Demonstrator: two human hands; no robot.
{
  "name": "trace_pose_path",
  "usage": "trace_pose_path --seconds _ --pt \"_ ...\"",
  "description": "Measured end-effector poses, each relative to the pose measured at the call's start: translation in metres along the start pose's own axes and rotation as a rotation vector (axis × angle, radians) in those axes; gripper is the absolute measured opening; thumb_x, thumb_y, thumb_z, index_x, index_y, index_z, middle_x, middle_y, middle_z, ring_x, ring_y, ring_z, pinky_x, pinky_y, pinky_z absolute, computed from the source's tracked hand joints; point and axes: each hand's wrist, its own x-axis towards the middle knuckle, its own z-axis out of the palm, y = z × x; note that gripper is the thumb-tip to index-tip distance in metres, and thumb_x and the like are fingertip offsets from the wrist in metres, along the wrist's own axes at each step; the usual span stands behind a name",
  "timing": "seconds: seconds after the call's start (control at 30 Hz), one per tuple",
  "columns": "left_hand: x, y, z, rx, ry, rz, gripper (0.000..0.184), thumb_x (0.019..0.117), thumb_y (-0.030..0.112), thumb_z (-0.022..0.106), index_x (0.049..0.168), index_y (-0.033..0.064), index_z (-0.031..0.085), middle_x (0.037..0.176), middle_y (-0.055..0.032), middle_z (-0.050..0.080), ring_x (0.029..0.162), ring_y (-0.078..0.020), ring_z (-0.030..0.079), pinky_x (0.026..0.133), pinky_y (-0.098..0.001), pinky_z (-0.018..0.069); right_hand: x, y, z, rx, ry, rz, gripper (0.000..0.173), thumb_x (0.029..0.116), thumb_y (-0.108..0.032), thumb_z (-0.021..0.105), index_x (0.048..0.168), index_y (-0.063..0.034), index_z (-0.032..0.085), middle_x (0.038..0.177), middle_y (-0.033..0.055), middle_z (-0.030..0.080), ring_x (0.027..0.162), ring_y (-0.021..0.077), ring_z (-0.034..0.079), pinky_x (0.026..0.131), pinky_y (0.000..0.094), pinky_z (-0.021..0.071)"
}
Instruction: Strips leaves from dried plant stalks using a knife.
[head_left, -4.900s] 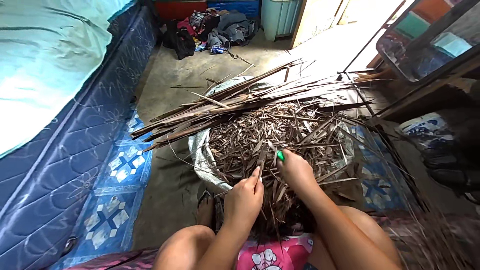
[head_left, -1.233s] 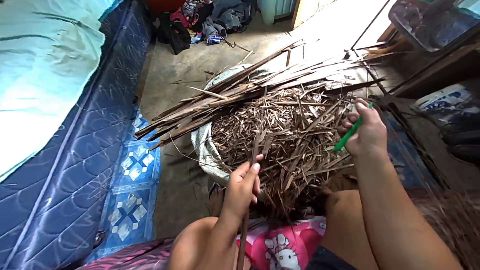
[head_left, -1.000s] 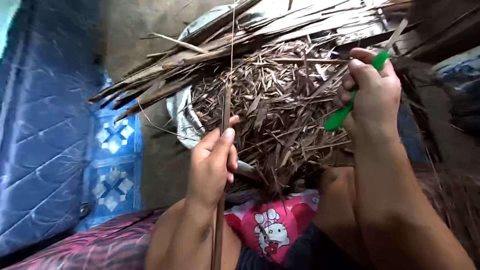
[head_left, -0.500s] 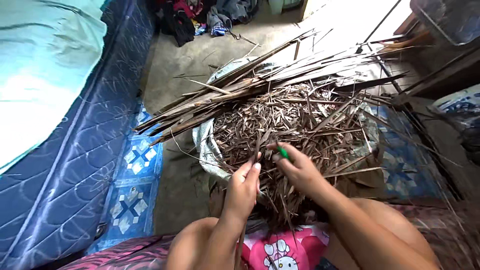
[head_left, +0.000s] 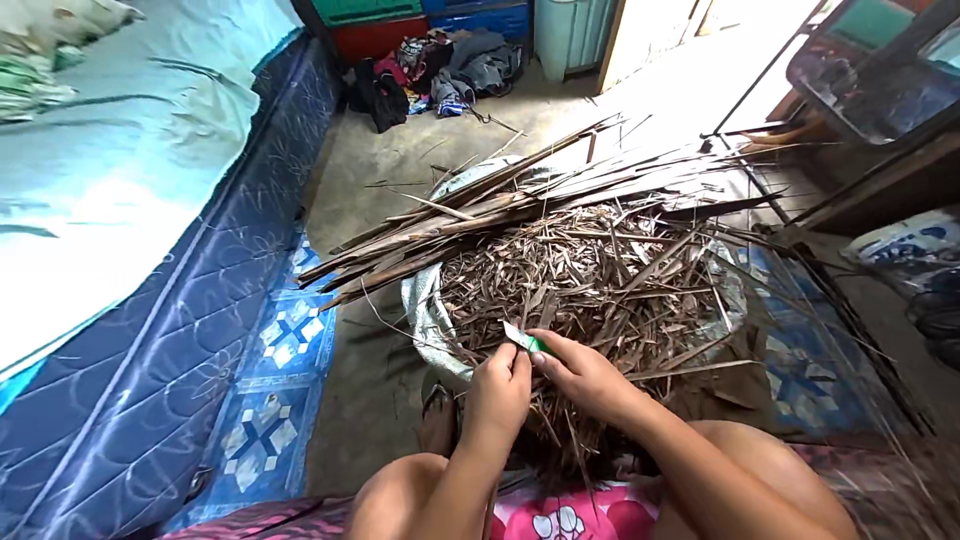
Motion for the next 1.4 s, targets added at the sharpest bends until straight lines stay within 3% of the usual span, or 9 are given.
trace_pose_path --seconds 0.07,0.23,0.37,0.57,0.73,0.87,1.1,1.33,1.4 --pt "0.001 -0.002 -0.001 0.039 0.053 0.022 0.028 0.1047 0.019 0.048 0.096 0.002 0.069 0.076 -0.0094 0.064 0.074 -0.0226 0.064 0.07 -0.0466 0.0516 -0.002 -0.004 -0.001 -0.015 -0.065 0.026 0.05 0.1113 -0.038 0.042 0.156 -0.0163 0.046 0.139 0.0157 0.063 0.126 0.0289 0.062 0.108 0.0544 0.0461" --pt "0.001 0.001 -0.007 0.12 0.074 0.01 0.041 0.1075 0.021 0.041 0.137 0.0074 0.065 0.109 -0.0152 0.075 0.101 -0.0308 0.072 0.089 -0.0565 0.0529 -0.016 -0.017 0.005 -0.261 0.004 0.045 0.047 0.1089 -0.028 0.046 0.154 -0.0125 0.046 0.122 0.018 0.069 0.106 0.0349 0.07 0.09 0.0561 0.0543" --pt "-0.006 0.011 -0.001 0.212 0.051 0.004 0.034 0.1066 0.023 0.045 0.107 0.0019 0.072 0.087 -0.0154 0.07 0.084 -0.0324 0.068 0.074 -0.0551 0.0513 -0.016 -0.014 0.03 -0.517 0.283 0.045 0.027 0.1041 -0.019 0.051 0.124 -0.0044 0.063 0.089 0.017 0.071 0.08 0.0358 0.074 0.067 0.0511 0.0586" --pt "-0.012 0.018 0.006 0.296 -0.032 0.026 0.044 0.1107 0.031 0.04 0.148 0.0162 0.058 0.108 -0.0149 0.076 0.097 -0.0339 0.072 0.086 -0.0566 0.0538 0.014 -0.02 0.016 -0.583 0.272 0.387 0.03 0.1104 -0.021 0.041 0.129 -0.0025 0.057 0.107 0.0206 0.07 0.099 0.0383 0.073 0.08 0.0529 0.0577" --pt "-0.011 0.012 0.003 0.254 -0.036 0.024 0.043 0.1105 0.03 0.041 0.146 0.015 0.06 0.106 -0.0144 0.076 0.096 -0.033 0.073 0.086 -0.0558 0.0542 0.01 -0.021 -0.005 -0.49 0.289 0.414 0.032 0.111 -0.027 0.042 0.126 -0.0033 0.057 0.106 0.0208 0.07 0.102 0.0391 0.071 0.083 0.0559 0.0554" --pt "-0.007 0.013 -0.003 0.276 0.002 -0.012 0.035 0.1055 0.021 0.046 0.09 -0.0001 0.068 0.081 -0.0155 0.067 0.081 -0.032 0.068 0.071 -0.0529 0.0507 -0.011 -0.037 0.014 -0.402 0.031 0.337 0.034 0.1104 -0.028 0.044 0.129 -0.0037 0.059 0.107 0.0207 0.071 0.104 0.0393 0.07 0.087 0.0574 0.0543" --pt "-0.02 0.014 0.009 0.284 -0.011 0.111 0.041 0.1079 0.026 0.046 0.145 0.016 0.061 0.103 -0.0145 0.076 0.091 -0.0329 0.073 0.082 -0.0554 0.0555 0.021 -0.013 -0.009 -0.477 0.281 0.503 0.032 0.1109 -0.023 0.041 0.131 -0.0023 0.056 0.113 0.0225 0.07 0.108 0.0407 0.07 0.087 0.058 0.0548" --pt "-0.011 0.007 0.004 0.13 -0.039 0.087 0.041 0.1093 0.026 0.044 0.139 0.0062 0.064 0.112 -0.0165 0.075 0.101 -0.0314 0.072 0.092 -0.0558 0.0532 -0.003 -0.028 -0.006 -0.349 0.137 0.314 0.029 0.1087 -0.027 0.046 0.12 -0.0035 0.06 0.1 0.0208 0.069 0.097 0.0391 0.07 0.081 0.0577 0.0539" --pt "-0.01 0.002 0.003 0.027 -0.038 0.075 0.038 0.108 0.026 0.046 0.125 0.0023 0.071 0.089 -0.0114 0.072 0.078 -0.0221 0.068 0.076 -0.0464 0.0547 -0.009 -0.031 0.006 -0.407 0.087 0.293 0.028 0.1085 -0.025 0.047 0.119 -0.0031 0.06 0.099 0.0202 0.069 0.098 0.0387 0.071 0.081 0.0562 0.0543"
